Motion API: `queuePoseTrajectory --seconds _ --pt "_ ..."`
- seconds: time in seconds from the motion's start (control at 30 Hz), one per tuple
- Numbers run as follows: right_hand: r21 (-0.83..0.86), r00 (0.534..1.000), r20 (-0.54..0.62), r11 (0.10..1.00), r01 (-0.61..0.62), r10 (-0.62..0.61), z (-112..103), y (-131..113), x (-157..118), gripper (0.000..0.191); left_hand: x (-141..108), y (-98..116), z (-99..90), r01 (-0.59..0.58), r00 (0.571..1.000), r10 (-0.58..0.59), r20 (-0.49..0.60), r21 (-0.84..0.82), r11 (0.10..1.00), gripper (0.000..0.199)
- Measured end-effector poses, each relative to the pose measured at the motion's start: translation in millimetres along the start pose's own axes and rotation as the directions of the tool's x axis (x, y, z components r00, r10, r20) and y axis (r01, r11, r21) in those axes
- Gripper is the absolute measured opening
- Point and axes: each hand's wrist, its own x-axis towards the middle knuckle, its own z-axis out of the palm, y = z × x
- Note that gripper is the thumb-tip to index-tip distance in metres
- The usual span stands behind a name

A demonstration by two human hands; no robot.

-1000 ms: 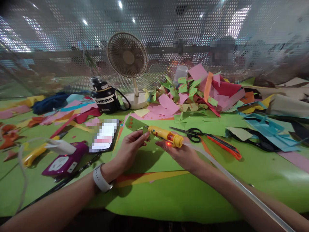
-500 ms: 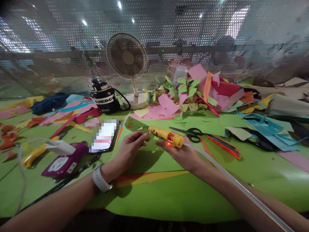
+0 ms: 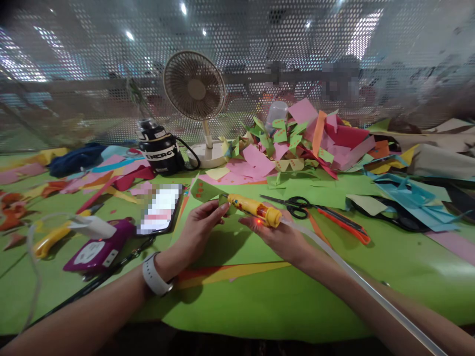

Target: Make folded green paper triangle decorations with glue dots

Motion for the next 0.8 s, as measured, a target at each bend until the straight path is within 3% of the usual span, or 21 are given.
queuePoseTrajectory --seconds 0.3,0.4,0.5,0.57,0.63,0.8 --pt "-0.085 0.999 -0.028 0.996 0.015 -0.017 0 13 -1 0.034 4 -4 -1.9 -0.104 0.993 0.108 -0.043 0.071 0.992 0.019" --pt "-0.254 0.996 -0.045 0.966 0.058 -0.072 -2 11 -2 0.031 7 -7 -2.4 -0.128 0.988 0.136 -0.078 0.107 0.986 0.017" --pt "-0.501 0.975 0.005 0.843 0.196 -0.223 -8 0 -2 0.036 7 -6 -1.7 -0.123 0.984 0.135 -0.12 0.103 0.987 0.017" --pt "-0.624 0.949 0.048 0.732 0.272 -0.311 -17 -7 -2 0.037 6 -2 -1.3 -0.105 0.985 0.115 -0.126 0.084 0.991 0.018" --pt "-0.717 0.945 0.079 0.641 0.276 -0.318 -32 -12 -2 0.034 4 1 -1.6 -0.076 0.989 0.083 -0.119 0.062 0.995 0.02" --pt "-0.851 0.986 0.007 0.516 0.093 -0.166 -93 -10 -10 0.034 3 2 -4.2 0.058 0.985 -0.065 -0.161 -0.05 0.997 0.022"
